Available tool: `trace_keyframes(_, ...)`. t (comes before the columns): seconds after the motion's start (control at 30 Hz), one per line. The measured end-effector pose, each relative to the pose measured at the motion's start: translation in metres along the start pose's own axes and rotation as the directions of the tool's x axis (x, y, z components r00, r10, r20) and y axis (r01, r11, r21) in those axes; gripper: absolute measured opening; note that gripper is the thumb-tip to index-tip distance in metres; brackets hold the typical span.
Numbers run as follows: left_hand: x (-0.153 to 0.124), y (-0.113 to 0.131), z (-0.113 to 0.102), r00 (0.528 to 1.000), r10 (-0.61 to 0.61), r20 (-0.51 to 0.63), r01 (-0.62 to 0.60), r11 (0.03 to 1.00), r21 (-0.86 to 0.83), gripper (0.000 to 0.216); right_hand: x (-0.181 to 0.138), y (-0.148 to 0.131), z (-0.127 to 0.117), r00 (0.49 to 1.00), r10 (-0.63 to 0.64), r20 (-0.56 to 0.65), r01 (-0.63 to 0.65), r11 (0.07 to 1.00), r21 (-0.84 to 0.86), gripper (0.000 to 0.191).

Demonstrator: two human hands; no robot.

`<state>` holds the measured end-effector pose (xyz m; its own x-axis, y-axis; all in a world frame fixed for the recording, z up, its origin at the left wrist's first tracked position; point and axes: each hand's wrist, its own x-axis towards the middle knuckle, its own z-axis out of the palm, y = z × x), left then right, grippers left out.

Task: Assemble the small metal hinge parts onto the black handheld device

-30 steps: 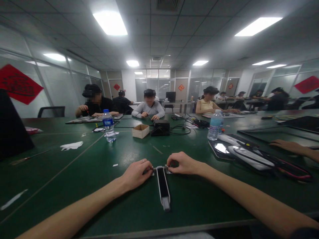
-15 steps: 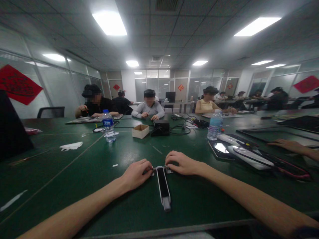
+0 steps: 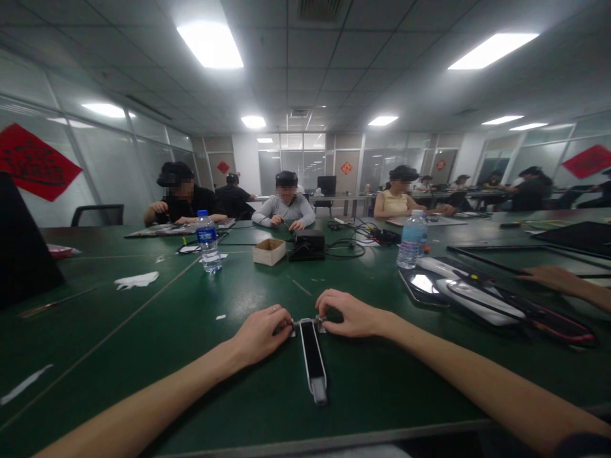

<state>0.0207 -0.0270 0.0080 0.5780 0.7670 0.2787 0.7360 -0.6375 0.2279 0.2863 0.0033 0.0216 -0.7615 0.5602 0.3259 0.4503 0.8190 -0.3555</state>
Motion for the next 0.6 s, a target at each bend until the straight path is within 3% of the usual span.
trace_keyframes(0.6,0.0001,-0.0004,0.0016,1.0,0.003,-0.005,-0.003,1.0,-0.002,0.011,0.0004,0.0019,0.0028,1.0,-0.014,-0.002,0.014,1.0,-0.028,0.012)
